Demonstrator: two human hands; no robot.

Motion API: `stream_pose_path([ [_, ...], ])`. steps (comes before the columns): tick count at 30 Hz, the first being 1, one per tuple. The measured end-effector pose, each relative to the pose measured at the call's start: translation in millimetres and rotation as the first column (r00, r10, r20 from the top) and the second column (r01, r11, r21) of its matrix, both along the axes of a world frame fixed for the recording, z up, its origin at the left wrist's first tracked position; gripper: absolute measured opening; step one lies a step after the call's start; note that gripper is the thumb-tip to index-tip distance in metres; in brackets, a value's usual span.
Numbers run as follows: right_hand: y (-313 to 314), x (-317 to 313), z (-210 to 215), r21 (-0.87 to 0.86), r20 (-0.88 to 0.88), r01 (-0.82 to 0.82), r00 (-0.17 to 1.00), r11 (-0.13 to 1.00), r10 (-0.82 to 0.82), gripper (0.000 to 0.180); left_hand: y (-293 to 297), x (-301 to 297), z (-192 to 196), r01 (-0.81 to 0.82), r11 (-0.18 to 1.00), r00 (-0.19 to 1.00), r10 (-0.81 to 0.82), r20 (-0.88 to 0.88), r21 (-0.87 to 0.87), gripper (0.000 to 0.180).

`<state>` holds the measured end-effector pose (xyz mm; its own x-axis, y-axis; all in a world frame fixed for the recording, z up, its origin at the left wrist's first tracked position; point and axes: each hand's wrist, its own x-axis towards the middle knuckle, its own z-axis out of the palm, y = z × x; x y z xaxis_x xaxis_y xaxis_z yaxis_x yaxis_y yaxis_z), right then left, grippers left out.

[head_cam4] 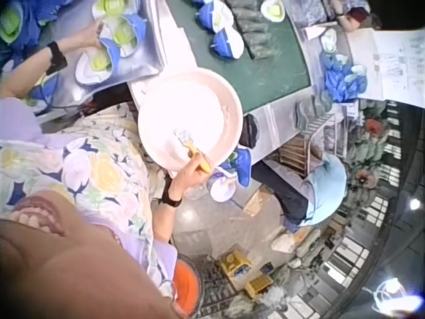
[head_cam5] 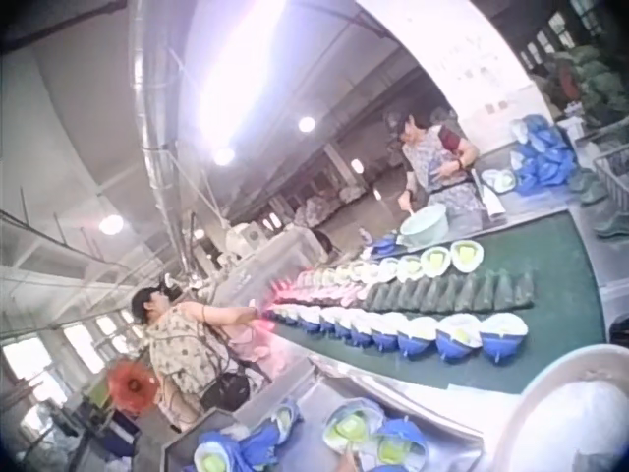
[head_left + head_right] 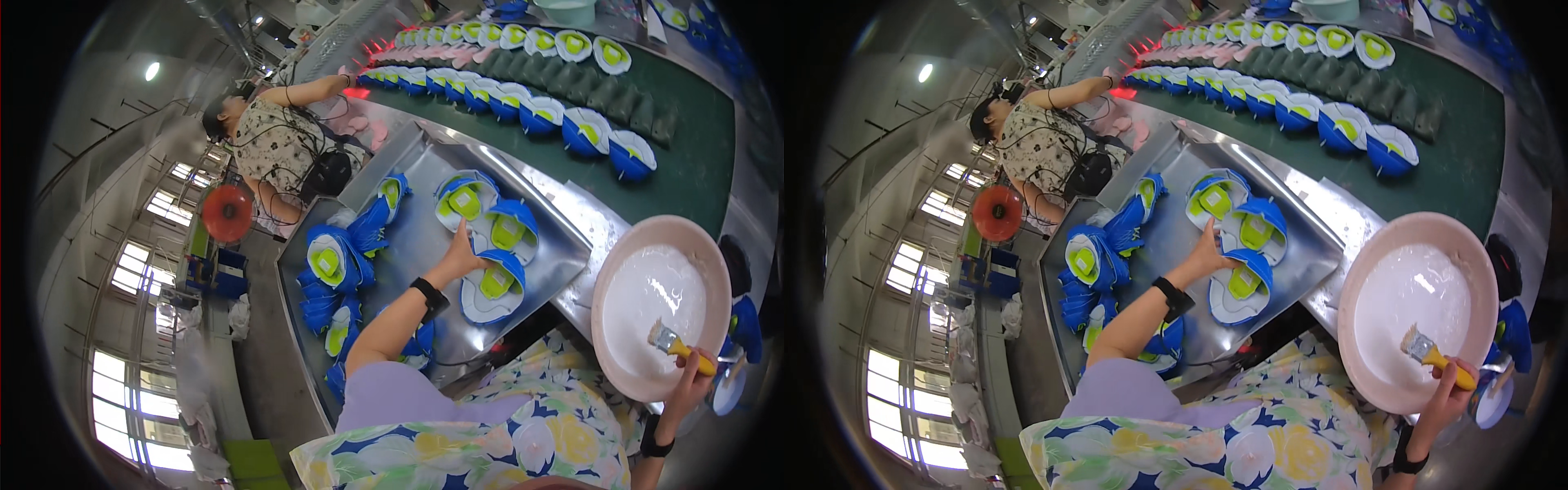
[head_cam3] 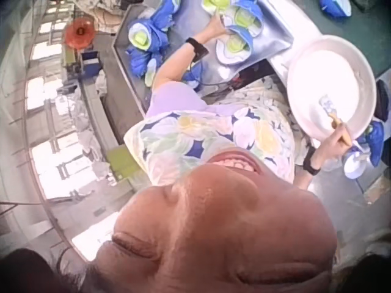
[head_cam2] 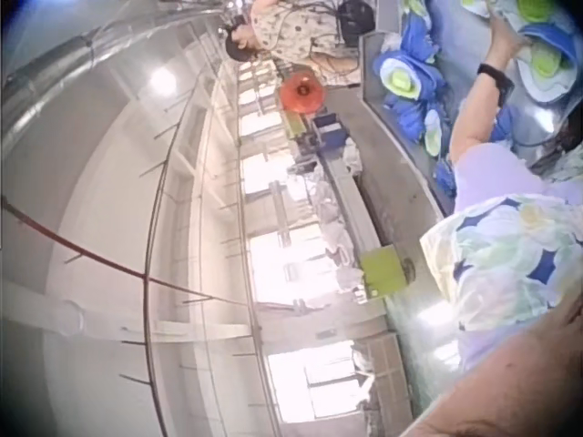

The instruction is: The person uses a paintbrush to apply white paint to the interior lining of blue and green shoes. They pick up shoes from a metal tray, dip the brush into a bowl of white paint, and carefully coat the inside of each shoe before placing it on a conveyor belt.

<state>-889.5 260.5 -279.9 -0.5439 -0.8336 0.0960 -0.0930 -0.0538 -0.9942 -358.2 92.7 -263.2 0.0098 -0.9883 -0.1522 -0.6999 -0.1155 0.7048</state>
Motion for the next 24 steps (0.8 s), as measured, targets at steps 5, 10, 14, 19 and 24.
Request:
stream_pose_path([
  [5, -5, -7, -2, 0.015, -0.013, 0.000, 1.000, 1.000, 0.000, 0.015, -18, -4, -34, -0.239, 0.935, 0.928, 0.300, -0.221, 0.263, 0.071],
  [10, -4, -8, 3, 0.035, -0.043, 0.033, 0.999, 0.999, -0.032, 0.019, -38, -31, 31, 0.002, 0.827, 0.971, 0.132, 0.198, -0.562, 0.045],
  [14, -5, -5, 14, 0.037, -0.043, 0.017, 0.999, 0.999, -0.015, 0.019, -43, -33, 77, 0.260, 0.602, 0.821, 0.274, 0.501, -0.755, 0.053],
  [19, -7, 0, 16, 0.019, -0.015, -0.001, 1.000, 1.000, 0.001, 0.018, -9, -8, 29, 0.575, 0.738, 0.600, -0.087, 0.795, -0.353, 0.051],
  [24, -8, -3, 11, 0.016, 0.013, -0.033, 0.999, 0.999, 0.032, 0.016, 18, 6, 60, 0.358, 0.843, 0.735, 0.010, 0.678, -0.401, 0.051],
])
